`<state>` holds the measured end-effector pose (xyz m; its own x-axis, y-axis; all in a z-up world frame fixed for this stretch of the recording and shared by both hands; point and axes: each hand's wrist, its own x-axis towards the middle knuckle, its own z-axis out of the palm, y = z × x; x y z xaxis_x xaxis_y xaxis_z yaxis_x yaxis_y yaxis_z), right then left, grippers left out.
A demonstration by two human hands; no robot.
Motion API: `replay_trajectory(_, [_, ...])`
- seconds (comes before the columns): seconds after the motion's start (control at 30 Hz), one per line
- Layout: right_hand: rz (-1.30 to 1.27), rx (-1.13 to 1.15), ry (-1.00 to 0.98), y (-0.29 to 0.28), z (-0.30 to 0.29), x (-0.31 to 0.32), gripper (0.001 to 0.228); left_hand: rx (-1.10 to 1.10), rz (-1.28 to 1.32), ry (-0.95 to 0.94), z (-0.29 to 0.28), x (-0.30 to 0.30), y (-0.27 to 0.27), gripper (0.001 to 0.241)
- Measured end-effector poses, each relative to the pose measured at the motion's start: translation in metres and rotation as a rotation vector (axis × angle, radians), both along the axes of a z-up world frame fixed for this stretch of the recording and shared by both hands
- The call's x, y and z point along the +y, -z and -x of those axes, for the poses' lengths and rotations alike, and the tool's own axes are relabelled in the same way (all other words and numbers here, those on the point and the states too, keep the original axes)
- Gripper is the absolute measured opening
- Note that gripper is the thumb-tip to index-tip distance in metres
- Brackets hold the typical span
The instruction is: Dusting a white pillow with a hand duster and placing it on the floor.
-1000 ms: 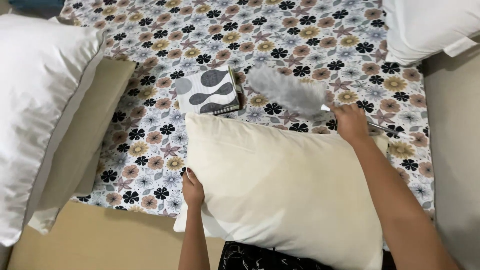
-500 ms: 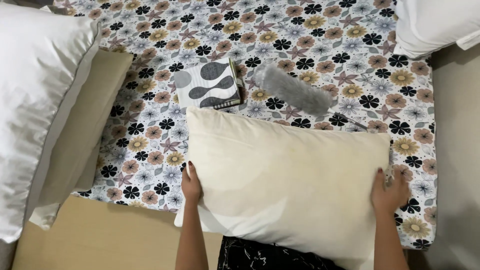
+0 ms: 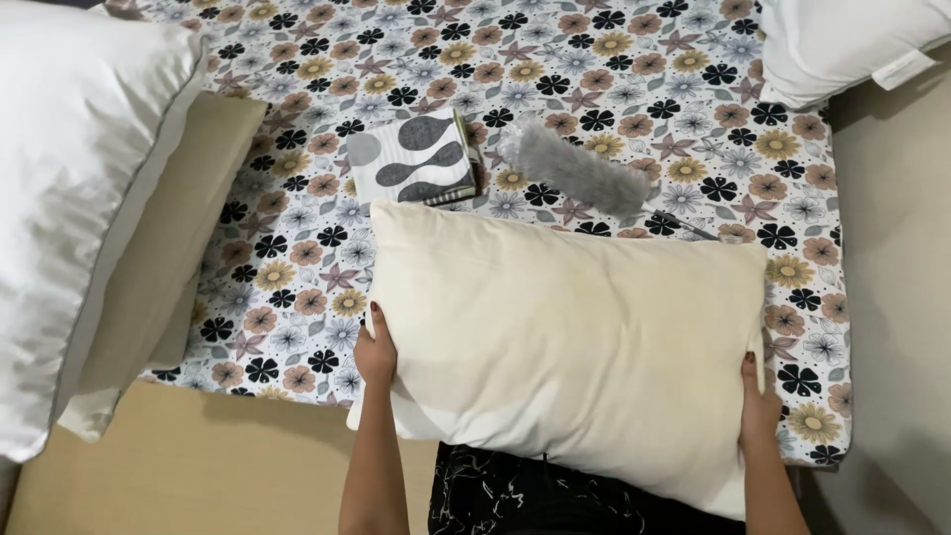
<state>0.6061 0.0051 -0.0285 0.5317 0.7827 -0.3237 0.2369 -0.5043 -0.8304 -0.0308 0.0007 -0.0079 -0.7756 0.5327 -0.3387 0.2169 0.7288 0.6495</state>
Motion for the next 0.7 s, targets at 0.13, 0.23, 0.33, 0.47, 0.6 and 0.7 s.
replay_trajectory(0.13, [-0.147,-0.130,0.001,0.004,-0.009,0.004,0.074,0.035,-0.118,-0.040,-0.018,-0.018,-0.054,0.090])
replay_trajectory(0.23, [-0.231,-0.271,-0.010,0.005,-0.019,0.025,0.071,0.082,-0.148,-0.085,-0.016,-0.034,-0.071,0.084])
replay_trajectory(0.33, [-0.250,-0.267,-0.049,0.001,-0.025,0.052,0.071,0.099,-0.187,-0.167,-0.005,-0.058,-0.092,0.079])
replay_trajectory(0.47, [-0.077,-0.299,-0.086,0.043,-0.055,0.098,0.076,0.093,-0.238,-0.197,0.021,-0.092,-0.128,0.071])
replay_trajectory(0.6, [-0.067,-0.359,-0.190,0.036,-0.041,0.151,0.077,0.055,-0.322,-0.174,0.048,-0.121,-0.179,0.062])
replay_trajectory(0.7, [-0.154,-0.364,-0.265,-0.006,-0.023,0.189,0.075,0.074,-0.451,-0.113,0.072,-0.134,-0.225,0.059])
